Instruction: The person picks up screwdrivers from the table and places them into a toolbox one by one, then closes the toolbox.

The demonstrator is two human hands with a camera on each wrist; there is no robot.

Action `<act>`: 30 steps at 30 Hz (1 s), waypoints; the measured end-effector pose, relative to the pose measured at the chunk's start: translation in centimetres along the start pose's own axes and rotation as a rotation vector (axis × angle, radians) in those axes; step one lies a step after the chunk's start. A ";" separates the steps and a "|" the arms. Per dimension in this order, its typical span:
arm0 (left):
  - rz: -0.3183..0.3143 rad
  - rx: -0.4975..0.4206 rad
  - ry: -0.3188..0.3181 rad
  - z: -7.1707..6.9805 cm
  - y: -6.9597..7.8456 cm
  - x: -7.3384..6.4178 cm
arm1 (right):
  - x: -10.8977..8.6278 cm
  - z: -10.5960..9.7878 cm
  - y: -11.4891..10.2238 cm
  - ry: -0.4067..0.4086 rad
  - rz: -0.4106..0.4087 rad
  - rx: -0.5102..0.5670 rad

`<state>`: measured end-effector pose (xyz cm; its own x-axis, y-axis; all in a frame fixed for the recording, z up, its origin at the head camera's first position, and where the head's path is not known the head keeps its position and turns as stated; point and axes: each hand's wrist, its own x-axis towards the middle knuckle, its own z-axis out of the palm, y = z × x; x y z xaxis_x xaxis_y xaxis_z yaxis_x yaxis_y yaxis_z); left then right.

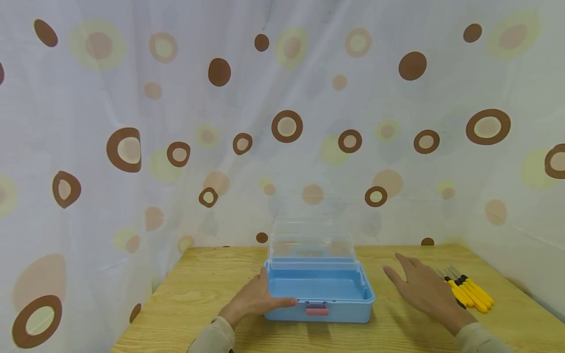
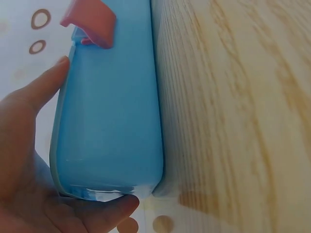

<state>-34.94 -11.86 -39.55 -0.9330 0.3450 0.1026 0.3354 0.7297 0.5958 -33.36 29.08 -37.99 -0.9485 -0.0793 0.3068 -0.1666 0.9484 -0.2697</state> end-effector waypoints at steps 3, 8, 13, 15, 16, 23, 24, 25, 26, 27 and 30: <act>-0.007 -0.003 -0.003 0.0 0.1 -0.1 | -0.1 0.0 0.9 -0.005 0.001 -0.019; 0.000 -0.018 0.000 -0.1 0.1 0.0 | -0.3 0.2 2.3 0.001 -0.008 -0.025; 0.007 -0.016 0.003 -0.1 0.1 0.1 | -0.4 0.2 3.6 -0.051 0.030 -0.036; 0.001 -0.001 0.001 -0.1 0.1 0.1 | -0.5 0.3 4.0 -0.077 0.044 -0.042; -0.002 0.003 0.000 0.0 0.1 0.1 | -0.5 0.4 4.3 -0.087 0.045 -0.038; -0.010 0.023 -0.006 -0.1 0.3 -0.1 | -0.6 0.8 5.6 -0.128 0.049 -0.006; -0.010 0.021 -0.008 -0.1 0.3 -0.1 | -0.7 0.9 5.7 -0.132 0.051 -0.006; -0.007 0.017 -0.007 -0.1 0.3 -0.1 | -0.7 0.9 5.7 -0.139 0.056 -0.005; -0.005 0.013 -0.006 -0.1 0.3 -0.1 | -0.7 0.9 5.8 -0.141 0.054 -0.009; -0.004 0.010 -0.005 -0.1 0.3 -0.1 | -0.8 1.0 5.8 -0.143 0.057 -0.006; -0.006 -0.001 -0.001 -0.2 0.3 -0.2 | -0.9 1.2 5.9 -0.141 0.052 -0.007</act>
<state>-34.70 -11.80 -39.27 -0.9348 0.3415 0.0980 0.3298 0.7314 0.5969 -33.77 34.34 -40.99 -0.9843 -0.0720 0.1611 -0.1148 0.9546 -0.2750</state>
